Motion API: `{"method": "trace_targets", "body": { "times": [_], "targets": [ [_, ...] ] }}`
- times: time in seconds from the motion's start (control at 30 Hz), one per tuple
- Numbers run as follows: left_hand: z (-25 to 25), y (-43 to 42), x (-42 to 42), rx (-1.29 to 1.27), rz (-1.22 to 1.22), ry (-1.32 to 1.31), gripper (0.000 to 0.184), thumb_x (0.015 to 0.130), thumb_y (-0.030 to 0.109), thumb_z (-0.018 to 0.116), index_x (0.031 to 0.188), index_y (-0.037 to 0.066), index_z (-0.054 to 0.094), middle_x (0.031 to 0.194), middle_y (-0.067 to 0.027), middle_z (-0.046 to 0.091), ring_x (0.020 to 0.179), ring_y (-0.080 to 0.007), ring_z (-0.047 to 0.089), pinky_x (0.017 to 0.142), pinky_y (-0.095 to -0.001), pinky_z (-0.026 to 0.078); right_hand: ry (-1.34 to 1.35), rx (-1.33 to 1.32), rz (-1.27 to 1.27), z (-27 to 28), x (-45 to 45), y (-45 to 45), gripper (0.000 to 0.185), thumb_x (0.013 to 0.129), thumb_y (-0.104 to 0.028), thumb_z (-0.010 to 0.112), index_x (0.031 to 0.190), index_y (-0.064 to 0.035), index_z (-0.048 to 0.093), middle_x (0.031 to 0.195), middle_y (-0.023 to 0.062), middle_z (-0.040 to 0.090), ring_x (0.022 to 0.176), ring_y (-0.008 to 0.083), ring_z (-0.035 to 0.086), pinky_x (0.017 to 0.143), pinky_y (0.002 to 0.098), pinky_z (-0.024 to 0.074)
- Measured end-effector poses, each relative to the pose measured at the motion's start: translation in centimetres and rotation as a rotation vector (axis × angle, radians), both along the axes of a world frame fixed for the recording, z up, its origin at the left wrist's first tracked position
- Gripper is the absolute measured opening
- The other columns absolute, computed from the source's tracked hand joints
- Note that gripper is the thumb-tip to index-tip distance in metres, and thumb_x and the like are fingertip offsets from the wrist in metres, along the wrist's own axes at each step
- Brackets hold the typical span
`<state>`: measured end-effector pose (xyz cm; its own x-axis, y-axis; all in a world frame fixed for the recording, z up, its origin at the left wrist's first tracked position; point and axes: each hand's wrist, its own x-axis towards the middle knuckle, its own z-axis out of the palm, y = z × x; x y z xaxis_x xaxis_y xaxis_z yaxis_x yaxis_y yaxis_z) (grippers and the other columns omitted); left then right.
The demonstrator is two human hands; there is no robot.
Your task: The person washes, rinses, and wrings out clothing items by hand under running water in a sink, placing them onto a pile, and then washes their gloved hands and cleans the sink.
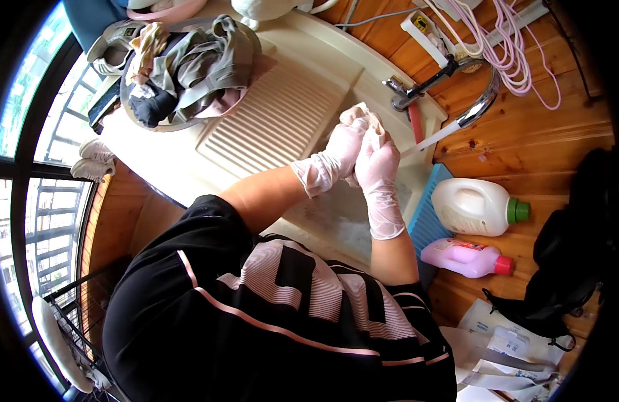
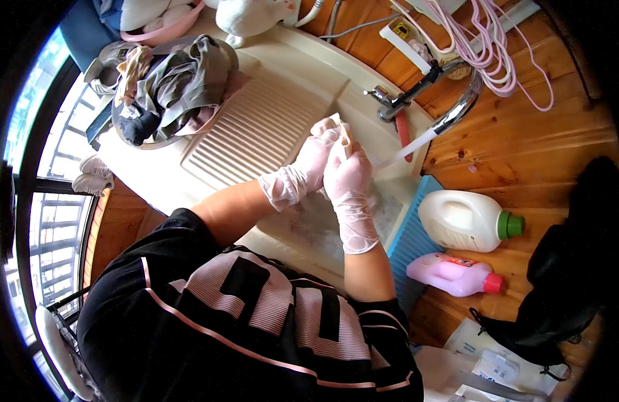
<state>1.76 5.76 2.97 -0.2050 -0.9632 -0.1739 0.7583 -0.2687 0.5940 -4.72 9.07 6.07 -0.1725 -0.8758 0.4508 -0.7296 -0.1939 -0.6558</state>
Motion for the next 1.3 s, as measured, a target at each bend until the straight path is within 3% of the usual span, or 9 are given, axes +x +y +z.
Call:
{"method": "trace_targets", "body": {
  "times": [0.13,0.33,0.37,0.5,0.63,0.73,0.9,1.13,1.3],
  "targets": [
    [-4.6,-0.5,0.1,-0.203,-0.034,-0.634,0.019,0.094,0.016,0.042,0.106,0.004,0.050,0.093,-0.0082,0.056,0.087,-0.0196,0.055,0.080,-0.0330,0.046,-0.020,0.089,0.035,-3.3,-1.2,0.0,0.028,0.091,-0.020,0.049,0.103,0.0026,0.060,0.096,0.0203,0.064,0.090,0.0305,0.063,0.076,0.0370,0.0486],
    [1.3,1.2,5.1,-0.347,-0.371,-0.928,0.024,0.087,0.019,0.056,0.101,0.001,0.051,0.094,-0.0129,0.056,0.087,-0.0223,0.056,0.078,-0.0342,0.046,-1.424,0.566,0.178,-5.5,-3.9,-0.7,0.043,0.094,-0.031,0.046,0.127,-0.0033,0.047,0.119,0.0078,0.056,0.105,0.0203,0.055,0.092,0.0327,0.0443],
    [0.0,0.2,5.3,-0.553,-0.051,-0.852,0.026,0.082,0.013,0.061,0.106,0.004,0.055,0.094,-0.0085,0.058,0.089,-0.0162,0.055,0.078,-0.0319,0.046,-1.570,0.596,0.290,-6.2,-4.8,-1.1,0.041,0.095,-0.033,0.045,0.125,-0.0048,0.047,0.119,0.0067,0.056,0.105,0.0219,0.056,0.093,0.0354,0.0437],
    [6.7,-2.0,13.1,-0.240,-0.130,-0.766,0.033,0.072,0.013,0.072,0.101,0.007,0.059,0.095,-0.0059,0.059,0.089,-0.0163,0.055,0.081,-0.0293,0.047,-1.378,0.607,0.073,-7.0,-7.3,-0.9,0.026,0.090,-0.026,0.054,0.107,-0.0066,0.056,0.096,0.0062,0.061,0.082,0.0189,0.060,0.072,0.0311,0.0502],
    [13.7,-3.2,23.9,-1.275,0.409,-1.837,0.079,0.034,0.034,0.081,0.104,0.008,0.058,0.096,-0.0173,0.060,0.088,-0.0337,0.058,0.078,-0.0366,0.047,-1.407,0.660,-0.265,-15.9,-9.5,-1.0,0.015,0.086,-0.018,0.057,0.095,-0.0058,0.057,0.090,0.0075,0.060,0.071,0.0214,0.060,0.060,0.0308,0.0511],
    [16.3,-5.5,29.6,-0.203,0.176,-0.444,0.025,0.089,0.016,0.053,0.106,-0.002,0.057,0.092,-0.0055,0.063,0.078,-0.0151,0.061,0.072,-0.0297,0.051,-1.281,0.801,-0.447,-22.3,-7.7,-1.4,0.025,0.080,-0.020,0.062,0.098,-0.0040,0.059,0.095,0.0112,0.061,0.079,0.0212,0.058,0.069,0.0343,0.0505],
    [10.2,-9.5,40.7,-0.440,0.336,-1.865,0.028,0.086,0.026,0.057,0.099,0.001,0.061,0.086,-0.0159,0.064,0.077,-0.0232,0.062,0.069,-0.0335,0.049,0.712,1.023,0.121,-31.5,-7.6,-4.5,0.031,0.083,-0.026,0.056,0.106,-0.0062,0.063,0.111,0.0166,0.062,0.106,0.0279,0.057,0.086,0.0348,0.0452],
    [11.0,-7.9,37.7,-0.234,0.494,-2.372,0.043,0.079,0.034,0.063,0.099,-0.003,0.057,0.090,-0.0220,0.059,0.083,-0.0365,0.057,0.075,-0.0422,0.045,0.243,0.946,-0.473,-32.6,-5.3,-8.3,0.023,0.083,-0.023,0.053,0.090,-0.0077,0.069,0.095,0.0147,0.067,0.091,0.0302,0.064,0.075,0.0393,0.0516],
    [10.1,-6.8,40.6,-0.084,0.346,-1.818,0.033,0.091,0.020,0.055,0.118,0.001,0.051,0.104,-0.0145,0.062,0.094,-0.0205,0.060,0.077,-0.0299,0.048,0.398,1.039,-0.289,-34.2,-6.9,-9.1,0.024,0.083,-0.023,0.052,0.091,-0.0068,0.069,0.096,0.0166,0.066,0.091,0.0308,0.064,0.075,0.0399,0.0513]
  ]
}}
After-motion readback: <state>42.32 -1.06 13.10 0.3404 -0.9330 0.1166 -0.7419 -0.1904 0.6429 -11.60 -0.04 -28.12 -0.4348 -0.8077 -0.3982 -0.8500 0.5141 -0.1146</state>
